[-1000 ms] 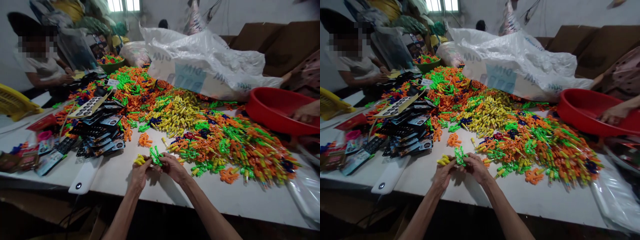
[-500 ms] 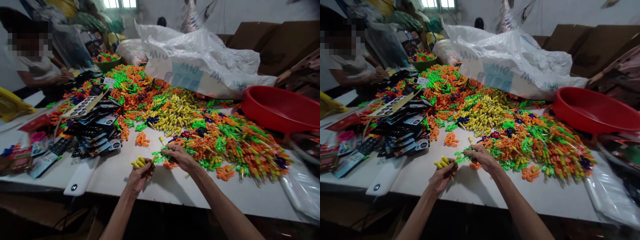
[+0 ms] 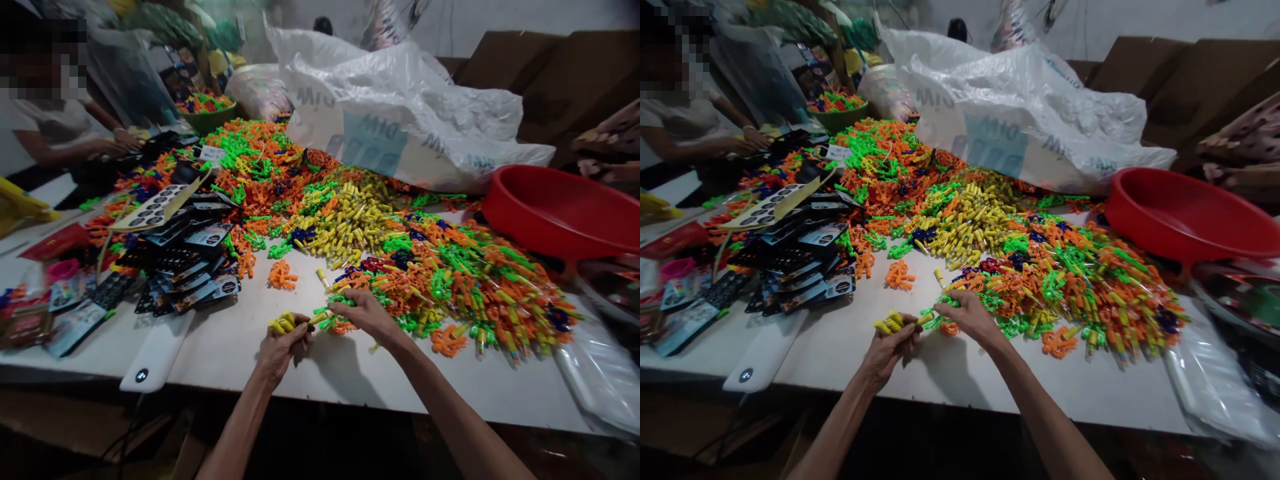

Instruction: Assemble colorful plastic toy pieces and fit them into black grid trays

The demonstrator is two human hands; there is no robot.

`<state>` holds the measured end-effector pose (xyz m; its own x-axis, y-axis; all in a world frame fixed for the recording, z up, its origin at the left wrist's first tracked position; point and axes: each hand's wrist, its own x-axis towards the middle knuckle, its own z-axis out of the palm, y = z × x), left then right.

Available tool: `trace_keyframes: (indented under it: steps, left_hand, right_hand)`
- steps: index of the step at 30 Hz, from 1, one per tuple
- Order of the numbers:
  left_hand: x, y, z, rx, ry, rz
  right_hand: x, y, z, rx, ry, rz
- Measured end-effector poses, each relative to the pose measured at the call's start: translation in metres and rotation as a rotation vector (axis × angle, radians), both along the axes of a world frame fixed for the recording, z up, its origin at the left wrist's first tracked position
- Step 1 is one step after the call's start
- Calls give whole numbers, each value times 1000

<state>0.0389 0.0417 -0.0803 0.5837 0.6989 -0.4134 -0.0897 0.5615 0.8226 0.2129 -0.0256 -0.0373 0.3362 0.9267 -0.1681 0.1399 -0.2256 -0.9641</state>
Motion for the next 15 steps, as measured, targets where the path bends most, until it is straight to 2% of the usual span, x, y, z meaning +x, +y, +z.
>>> trace_keyframes:
  steps: [2, 4, 7, 9, 10, 11, 15]
  left_hand:
    - [4, 0, -1, 15, 24, -19]
    - [5, 2, -1, 69, 90, -33]
    - [0, 10, -1, 177, 210, 74]
    - [-5, 16, 0, 187, 263, 168]
    - [-7, 20, 0, 182, 269, 197]
    - [-9, 22, 1, 181, 261, 206]
    - [-13, 30, 3, 256, 250, 133]
  right_hand:
    - [5, -4, -1, -43, 0, 29]
    - [15, -8, -1, -97, -123, 27]
    - [33, -7, 4, -205, -590, -114]
    - [36, 8, 7, -248, -920, -232]
    - [33, 20, 8, -255, -1016, -238]
    - [25, 34, 7, -250, -1057, -204]
    - [-22, 101, -9, -260, -1003, 171]
